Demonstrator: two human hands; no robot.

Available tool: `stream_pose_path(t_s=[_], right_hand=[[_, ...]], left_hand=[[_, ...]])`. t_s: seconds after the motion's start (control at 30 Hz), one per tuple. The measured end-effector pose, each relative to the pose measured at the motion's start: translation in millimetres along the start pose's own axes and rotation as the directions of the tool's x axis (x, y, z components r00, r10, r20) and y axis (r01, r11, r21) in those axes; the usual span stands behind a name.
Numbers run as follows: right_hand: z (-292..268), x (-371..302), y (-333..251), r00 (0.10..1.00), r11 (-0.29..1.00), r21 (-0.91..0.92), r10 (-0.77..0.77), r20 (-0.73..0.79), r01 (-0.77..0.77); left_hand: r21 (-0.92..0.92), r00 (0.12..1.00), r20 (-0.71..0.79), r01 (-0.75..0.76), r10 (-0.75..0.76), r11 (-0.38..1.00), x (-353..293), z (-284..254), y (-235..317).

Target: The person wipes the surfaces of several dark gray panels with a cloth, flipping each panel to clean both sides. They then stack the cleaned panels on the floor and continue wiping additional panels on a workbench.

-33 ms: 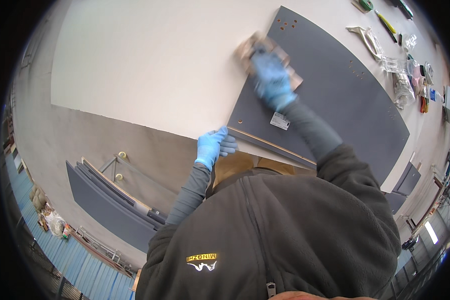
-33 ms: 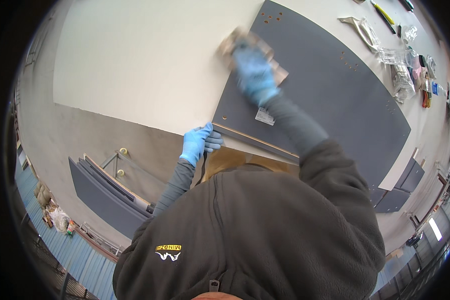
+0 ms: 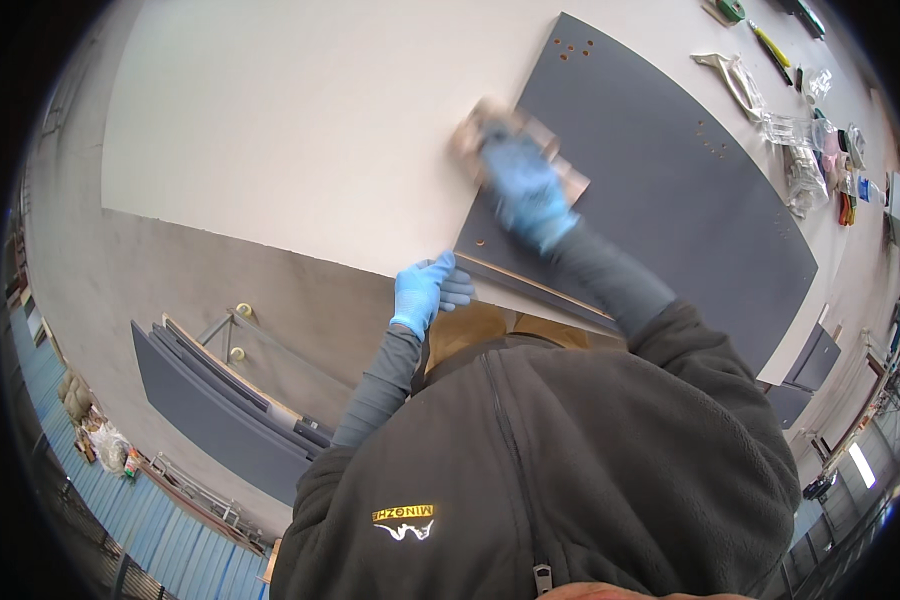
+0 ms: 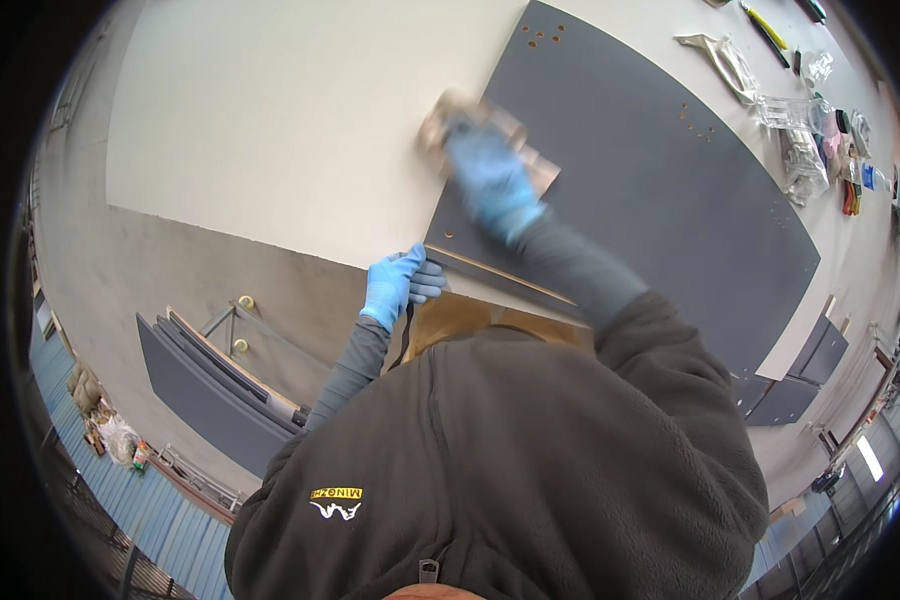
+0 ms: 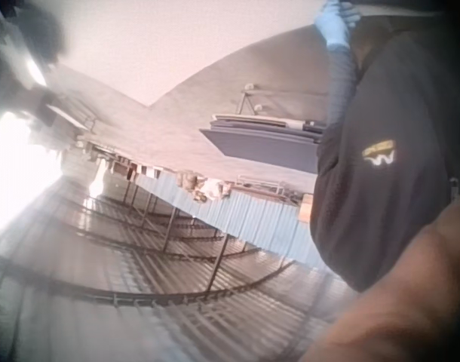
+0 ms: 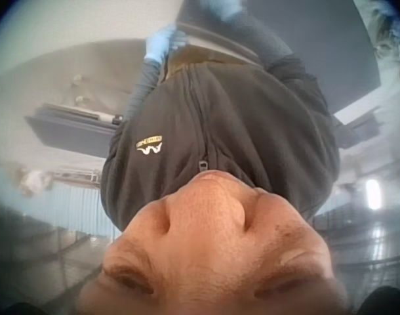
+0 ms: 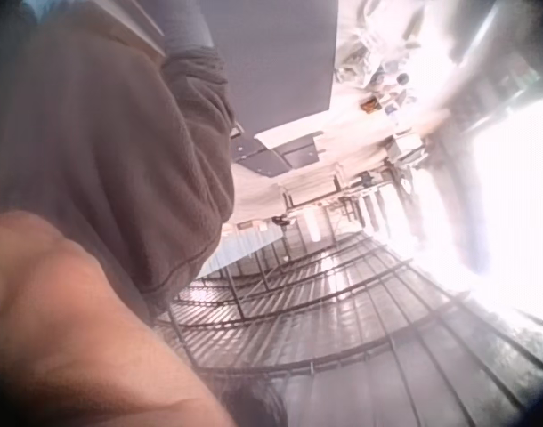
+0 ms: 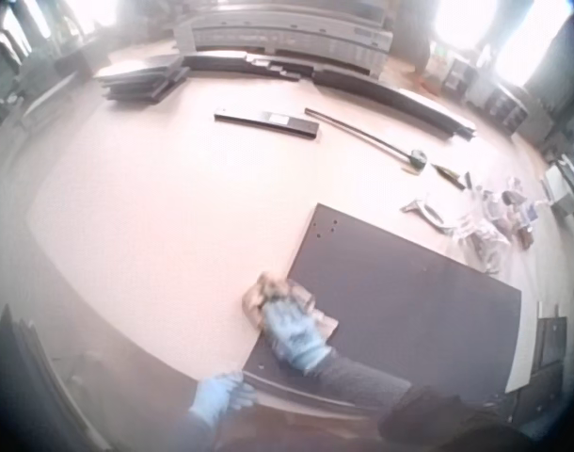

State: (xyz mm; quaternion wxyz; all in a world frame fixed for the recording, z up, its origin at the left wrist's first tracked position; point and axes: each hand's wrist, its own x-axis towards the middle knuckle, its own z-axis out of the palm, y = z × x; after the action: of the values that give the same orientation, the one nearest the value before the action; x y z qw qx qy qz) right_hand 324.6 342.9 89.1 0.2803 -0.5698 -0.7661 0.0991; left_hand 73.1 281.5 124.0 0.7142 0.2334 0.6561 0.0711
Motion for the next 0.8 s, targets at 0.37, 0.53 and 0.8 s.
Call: stream_pose_path(t_s=[0.37, 0.53, 0.8], right_hand=[[-31, 40, -4, 0.979, 0.989, -0.014, 0.150, 0.141, -0.149], [-9, -10, -56, 0.983, 0.994, -0.080, 0.087, 0.159, -0.075], [-7, -8, -13, 0.983, 0.981, 0.093, -0.175, 0.061, 0.169]], left_hand=[[0.066, 1.000, 0.017, -0.001, 0.000, 0.998, -6, 0, 4], [0.080, 1.000, 0.000, 0.009, -0.009, 0.997, -2, -2, 1], [0.127, 0.997, 0.071, 0.029, -0.038, 0.992, 1, -7, 7]])
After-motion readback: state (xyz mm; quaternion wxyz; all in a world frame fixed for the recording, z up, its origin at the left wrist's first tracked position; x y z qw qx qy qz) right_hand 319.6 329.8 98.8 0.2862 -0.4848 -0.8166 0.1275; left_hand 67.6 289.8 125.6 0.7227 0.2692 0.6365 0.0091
